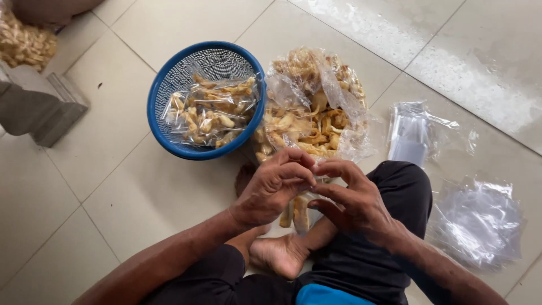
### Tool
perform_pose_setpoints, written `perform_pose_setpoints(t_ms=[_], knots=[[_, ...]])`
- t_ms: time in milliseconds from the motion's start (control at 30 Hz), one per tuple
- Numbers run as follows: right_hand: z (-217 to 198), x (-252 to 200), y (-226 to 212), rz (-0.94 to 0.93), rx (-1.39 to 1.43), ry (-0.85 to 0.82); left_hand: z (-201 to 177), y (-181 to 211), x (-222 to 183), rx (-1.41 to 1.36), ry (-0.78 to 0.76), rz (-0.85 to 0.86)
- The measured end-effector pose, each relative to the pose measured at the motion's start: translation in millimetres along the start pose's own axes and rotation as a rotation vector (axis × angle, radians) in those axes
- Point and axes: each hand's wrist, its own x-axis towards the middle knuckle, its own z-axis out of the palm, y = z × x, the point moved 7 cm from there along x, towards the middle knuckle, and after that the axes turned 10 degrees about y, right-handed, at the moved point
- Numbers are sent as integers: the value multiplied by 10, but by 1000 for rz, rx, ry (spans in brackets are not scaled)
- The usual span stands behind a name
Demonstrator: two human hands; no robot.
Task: Packing individual fried snacks into small plastic bags from a large bulk container.
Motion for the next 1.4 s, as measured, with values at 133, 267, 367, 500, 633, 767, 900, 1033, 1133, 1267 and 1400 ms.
perform_pose_setpoints(t_ms=[133, 267, 367, 500, 633, 767, 900, 1033, 1133, 1267, 1400], knots=[[-22, 6, 11, -1, -33, 48, 14, 23, -7, -2, 65, -8], [-2, -64, 58, -42, -83, 23, 3, 64, -10, 142, 18, 47], [39, -97, 96, -34, -127, -129, 2, 63, -23, 265, -78, 78], [78, -126, 196, 31, -207, -220, 3, 16, -43, 273, -154, 47], [101, -125, 222, -20, -317, -129, -22, 24, -36, 94, 2, 13], [89, -33, 210, 20, -402, -134, -54, 0, -10, 54, 65, -50], [165, -63, 334, 192, -468, -290, -73, 11, 4, 40, 56, -30], [265, -260, 484, 230, -398, -307, -36, -51, -24, 78, -12, -34], [314, -354, 567, 247, -409, -288, -42, -104, -29, 152, -50, -24], [220, -394, 631, 324, -258, -97, -98, -186, -16, 297, -93, 18], [151, -510, 821, 346, 86, 205, -121, -265, -66, 427, -134, 13]])
